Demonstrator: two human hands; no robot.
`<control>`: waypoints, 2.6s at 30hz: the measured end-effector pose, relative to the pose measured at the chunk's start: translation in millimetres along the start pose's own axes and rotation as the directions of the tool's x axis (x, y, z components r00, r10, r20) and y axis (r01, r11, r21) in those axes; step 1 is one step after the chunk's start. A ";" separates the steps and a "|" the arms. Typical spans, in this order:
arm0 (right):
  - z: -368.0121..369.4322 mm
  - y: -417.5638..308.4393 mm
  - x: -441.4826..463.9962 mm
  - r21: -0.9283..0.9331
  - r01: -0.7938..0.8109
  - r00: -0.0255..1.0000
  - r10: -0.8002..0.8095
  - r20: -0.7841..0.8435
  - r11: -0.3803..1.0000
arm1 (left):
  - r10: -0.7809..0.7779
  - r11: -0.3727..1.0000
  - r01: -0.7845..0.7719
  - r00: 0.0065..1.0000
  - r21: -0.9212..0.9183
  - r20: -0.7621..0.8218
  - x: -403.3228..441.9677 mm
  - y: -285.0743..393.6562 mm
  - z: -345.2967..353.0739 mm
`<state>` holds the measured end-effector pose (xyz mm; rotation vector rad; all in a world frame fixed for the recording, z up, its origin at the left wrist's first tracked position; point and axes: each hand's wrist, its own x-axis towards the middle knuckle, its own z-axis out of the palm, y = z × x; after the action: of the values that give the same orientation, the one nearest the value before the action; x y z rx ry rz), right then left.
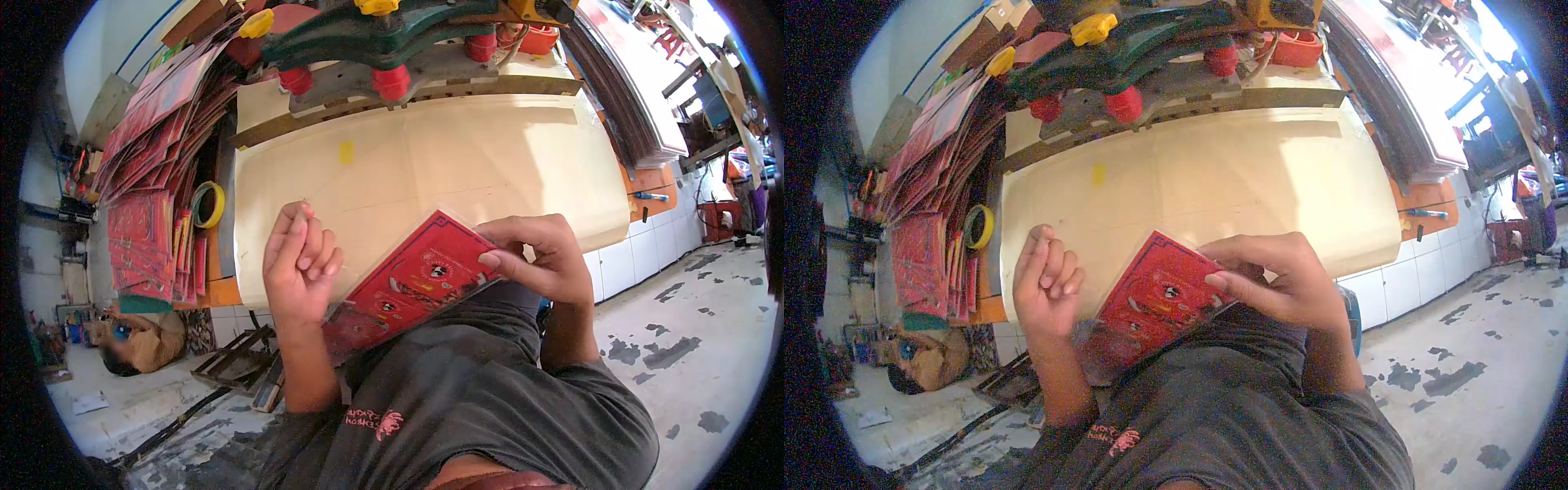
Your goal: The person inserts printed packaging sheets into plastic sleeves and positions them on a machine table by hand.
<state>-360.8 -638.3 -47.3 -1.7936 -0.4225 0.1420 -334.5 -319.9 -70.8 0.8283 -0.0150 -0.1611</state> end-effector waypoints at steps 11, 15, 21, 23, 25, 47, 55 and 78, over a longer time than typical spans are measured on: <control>-109.9 43.1 -45.9 0.075 0.361 0.554 -0.149 -0.819 0.930 | 0.569 0.821 -0.443 0.677 0.360 -0.466 -79.6 136.3 -151.5; -142.4 45.9 -67.9 0.082 0.436 0.451 -0.139 -0.882 0.896 | 0.630 0.769 -0.532 0.539 0.353 -0.559 -150.2 196.9 -281.0; -167.5 40.6 -73.4 -0.009 0.355 0.111 -0.052 -0.992 0.935 | 0.579 0.734 -0.572 0.247 0.366 -0.777 -247.6 230.4 -474.9; -168.5 30.8 -72.8 -0.092 0.254 0.032 -0.103 -0.994 0.963 | 0.560 0.723 -0.572 0.155 0.389 -0.814 -272.2 224.4 -520.1; -171.2 30.0 -78.8 -0.253 0.088 -0.030 -0.251 -0.968 0.964 | 0.523 0.735 -0.505 -0.002 0.452 -0.853 -287.4 210.0 -537.5; -120.1 28.6 -23.5 0.348 0.443 0.602 0.013 -0.799 0.826 | 0.978 -0.098 -0.009 0.186 0.995 0.098 -119.9 131.6 -211.3; 10.1 24.0 22.3 0.587 0.464 0.711 0.116 -0.694 0.663 | 0.595 0.325 -0.361 0.796 0.874 0.107 -78.9 6.2 -65.4; 86.8 17.5 2.0 0.357 -0.112 0.990 0.071 0.126 0.928 | 0.287 0.829 -0.241 0.958 0.505 -0.014 -60.4 -26.6 -33.1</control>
<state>-382.6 -562.1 -86.9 -1.4431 -0.3643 0.3640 -395.3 -304.4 -109.8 1.3440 -0.0908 0.1545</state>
